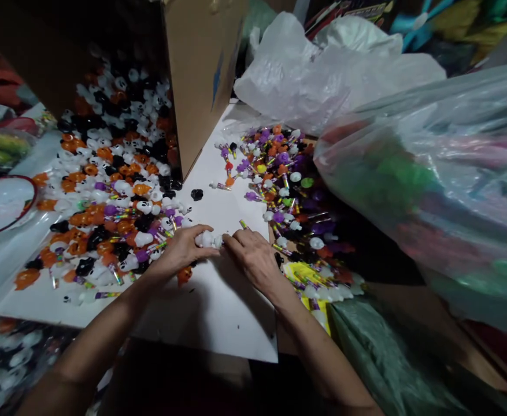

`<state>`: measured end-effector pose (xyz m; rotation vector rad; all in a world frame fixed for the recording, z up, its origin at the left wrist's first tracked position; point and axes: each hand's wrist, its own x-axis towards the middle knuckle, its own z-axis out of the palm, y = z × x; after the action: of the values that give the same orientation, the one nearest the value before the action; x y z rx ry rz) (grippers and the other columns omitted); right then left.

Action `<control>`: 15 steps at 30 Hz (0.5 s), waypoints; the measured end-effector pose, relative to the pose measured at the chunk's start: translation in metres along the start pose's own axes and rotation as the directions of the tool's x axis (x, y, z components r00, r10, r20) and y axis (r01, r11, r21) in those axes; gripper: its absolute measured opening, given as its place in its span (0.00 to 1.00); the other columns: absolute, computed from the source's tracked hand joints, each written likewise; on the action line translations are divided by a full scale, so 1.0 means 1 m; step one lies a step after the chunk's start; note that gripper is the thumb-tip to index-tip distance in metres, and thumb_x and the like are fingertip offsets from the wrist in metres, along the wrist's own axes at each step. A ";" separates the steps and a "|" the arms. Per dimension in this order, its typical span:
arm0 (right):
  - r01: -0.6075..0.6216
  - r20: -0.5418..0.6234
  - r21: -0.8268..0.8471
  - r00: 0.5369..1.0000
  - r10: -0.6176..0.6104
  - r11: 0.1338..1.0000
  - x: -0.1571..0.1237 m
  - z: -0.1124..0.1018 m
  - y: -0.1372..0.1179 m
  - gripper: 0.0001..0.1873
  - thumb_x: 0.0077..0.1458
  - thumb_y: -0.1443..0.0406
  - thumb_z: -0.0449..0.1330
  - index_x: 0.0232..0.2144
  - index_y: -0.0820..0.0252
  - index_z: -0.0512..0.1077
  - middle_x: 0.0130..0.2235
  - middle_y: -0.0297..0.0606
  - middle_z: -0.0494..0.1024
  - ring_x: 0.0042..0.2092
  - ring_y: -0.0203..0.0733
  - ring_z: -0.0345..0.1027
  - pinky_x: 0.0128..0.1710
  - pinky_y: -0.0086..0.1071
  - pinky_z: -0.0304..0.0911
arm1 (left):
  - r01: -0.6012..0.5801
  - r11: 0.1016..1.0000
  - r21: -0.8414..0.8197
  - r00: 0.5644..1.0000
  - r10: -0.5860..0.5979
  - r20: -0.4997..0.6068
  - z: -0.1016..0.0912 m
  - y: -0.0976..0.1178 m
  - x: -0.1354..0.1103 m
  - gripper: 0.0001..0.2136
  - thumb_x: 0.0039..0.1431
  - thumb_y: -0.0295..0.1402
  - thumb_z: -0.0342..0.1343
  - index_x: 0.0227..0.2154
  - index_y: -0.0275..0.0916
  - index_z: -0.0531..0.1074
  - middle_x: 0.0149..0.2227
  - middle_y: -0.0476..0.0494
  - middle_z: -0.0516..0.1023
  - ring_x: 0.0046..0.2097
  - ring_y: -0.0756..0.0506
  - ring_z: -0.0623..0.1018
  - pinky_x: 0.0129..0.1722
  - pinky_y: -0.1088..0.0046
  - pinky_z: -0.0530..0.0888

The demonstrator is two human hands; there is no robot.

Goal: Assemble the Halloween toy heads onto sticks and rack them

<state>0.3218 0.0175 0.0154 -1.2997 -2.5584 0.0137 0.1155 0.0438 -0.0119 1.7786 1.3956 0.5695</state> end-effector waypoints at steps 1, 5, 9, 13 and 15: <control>-0.006 0.002 0.075 1.000 0.006 0.997 -0.001 0.000 0.000 0.10 0.65 0.67 0.51 0.40 0.62 0.72 0.32 0.40 0.72 0.35 0.41 0.63 0.38 0.33 0.54 | -0.050 0.997 0.060 0.999 0.049 0.022 -0.001 0.001 -0.004 0.27 0.49 0.48 0.64 0.48 0.37 0.73 0.25 0.51 0.73 0.26 0.49 0.73 0.26 0.76 0.67; -0.092 0.119 0.516 0.992 0.035 0.852 -0.007 0.017 -0.005 0.16 0.66 0.60 0.49 0.33 0.62 0.72 0.31 0.37 0.70 0.33 0.37 0.62 0.34 0.30 0.54 | -0.318 0.893 0.318 0.948 0.287 0.140 0.007 -0.005 -0.025 0.21 0.58 0.45 0.58 0.49 0.37 0.70 0.38 0.41 0.78 0.40 0.44 0.78 0.38 0.72 0.73; -0.313 0.341 0.823 0.940 0.029 0.474 -0.005 0.042 -0.017 0.26 0.65 0.50 0.45 0.26 0.62 0.68 0.22 0.29 0.61 0.24 0.33 0.53 0.26 0.28 0.49 | -0.424 0.766 0.483 0.903 0.399 0.160 0.009 -0.014 -0.042 0.20 0.61 0.43 0.56 0.50 0.36 0.68 0.43 0.36 0.77 0.45 0.41 0.79 0.44 0.68 0.74; -0.331 0.389 0.858 0.918 -0.074 0.393 0.026 0.042 -0.006 0.29 0.64 0.46 0.43 0.28 0.61 0.69 0.23 0.31 0.65 0.25 0.33 0.56 0.27 0.27 0.54 | -0.272 0.774 0.572 0.962 0.214 0.168 -0.057 -0.004 -0.039 0.17 0.56 0.37 0.61 0.47 0.40 0.71 0.41 0.40 0.78 0.43 0.41 0.79 0.43 0.67 0.75; -0.299 0.336 0.761 0.941 0.045 0.575 0.051 0.037 0.017 0.24 0.65 0.51 0.45 0.33 0.61 0.72 0.30 0.36 0.73 0.32 0.36 0.64 0.34 0.29 0.59 | -0.010 0.677 0.736 0.998 0.049 -0.031 -0.103 0.007 -0.025 0.15 0.51 0.35 0.63 0.42 0.40 0.72 0.41 0.41 0.77 0.45 0.37 0.77 0.46 0.58 0.74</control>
<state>0.2973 0.0722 -0.0102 -1.1721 -2.0931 1.3409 0.0348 0.0510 0.0571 2.4292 1.7895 0.0229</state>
